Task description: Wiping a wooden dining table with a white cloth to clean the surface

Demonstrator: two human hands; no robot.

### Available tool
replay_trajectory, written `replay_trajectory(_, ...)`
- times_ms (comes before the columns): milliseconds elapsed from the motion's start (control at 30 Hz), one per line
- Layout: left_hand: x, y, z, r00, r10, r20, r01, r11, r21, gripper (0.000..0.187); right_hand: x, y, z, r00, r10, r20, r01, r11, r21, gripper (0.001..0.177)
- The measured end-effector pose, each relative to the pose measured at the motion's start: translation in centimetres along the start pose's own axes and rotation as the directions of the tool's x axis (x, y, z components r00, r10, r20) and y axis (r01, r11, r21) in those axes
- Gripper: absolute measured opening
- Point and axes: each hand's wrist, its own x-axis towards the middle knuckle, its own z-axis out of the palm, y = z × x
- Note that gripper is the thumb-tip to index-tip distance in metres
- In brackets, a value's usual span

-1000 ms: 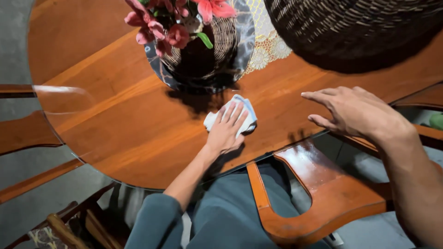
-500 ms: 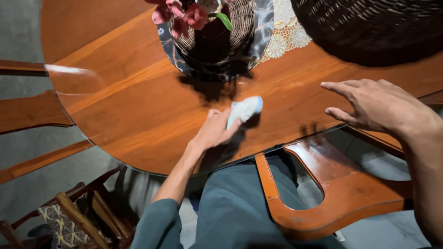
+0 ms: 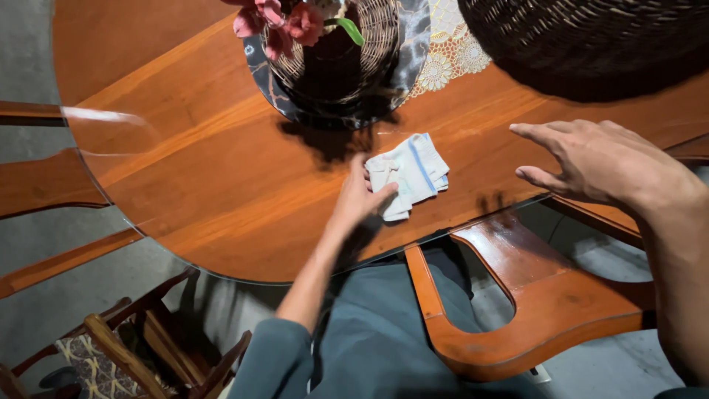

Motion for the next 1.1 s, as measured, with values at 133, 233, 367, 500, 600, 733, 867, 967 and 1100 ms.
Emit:
replay_trajectory(133,-2.3,-0.6,2.4,0.724,0.611,-0.322,-0.254,0.669,0.698,0.059,0.1,-0.1,-0.5,1.000,0.017,0.020,-0.017,1.000,-0.001,0.083)
replay_trajectory(233,-3.4,1.4,4.7,0.969,0.060,-0.239,0.092,0.811,0.577,0.060,0.1,-0.3,-0.4,0.999,0.018,0.027,-0.018,1.000,-0.005,0.083)
replay_trajectory(367,-2.0,-1.1,5.2,0.963,0.158,-0.218,0.036,0.725,0.687,0.030,0.1,-0.1,-0.4,0.998,0.032,0.047,-0.032,0.999,-0.002,0.083)
replay_trajectory(500,-5.0,2.8,2.3,0.942,-0.067,-0.330,0.136,0.972,0.189,0.020,0.2,0.0,-0.1,1.000,0.002,0.018,-0.002,1.000,0.025,0.083)
replay_trajectory(600,-5.2,3.1,2.8,0.938,0.022,-0.345,-0.005,0.999,0.050,0.018,0.1,0.1,0.0,1.000,0.001,0.011,-0.002,1.000,0.026,0.082)
replay_trajectory(733,-2.7,3.3,5.9,0.948,0.216,-0.232,-0.193,0.974,0.119,0.031,-0.5,-0.8,-1.2,0.997,0.045,0.061,-0.045,0.999,0.009,0.082)
replay_trajectory(867,-1.8,2.6,7.8,0.753,0.625,-0.206,-0.501,0.747,0.437,0.037,-0.3,-0.3,-0.8,0.998,0.034,0.056,-0.037,0.998,0.041,0.081)
replay_trajectory(967,-0.8,0.5,8.0,0.557,0.828,-0.061,-0.518,0.404,0.754,0.030,0.0,0.2,-0.3,0.999,0.019,0.032,-0.020,0.999,0.036,0.083)
replay_trajectory(1100,1.2,-2.0,9.4,0.706,0.700,0.107,-0.380,0.248,0.891,0.081,-0.2,0.0,-0.3,1.000,0.012,0.016,-0.012,0.999,0.036,0.082)
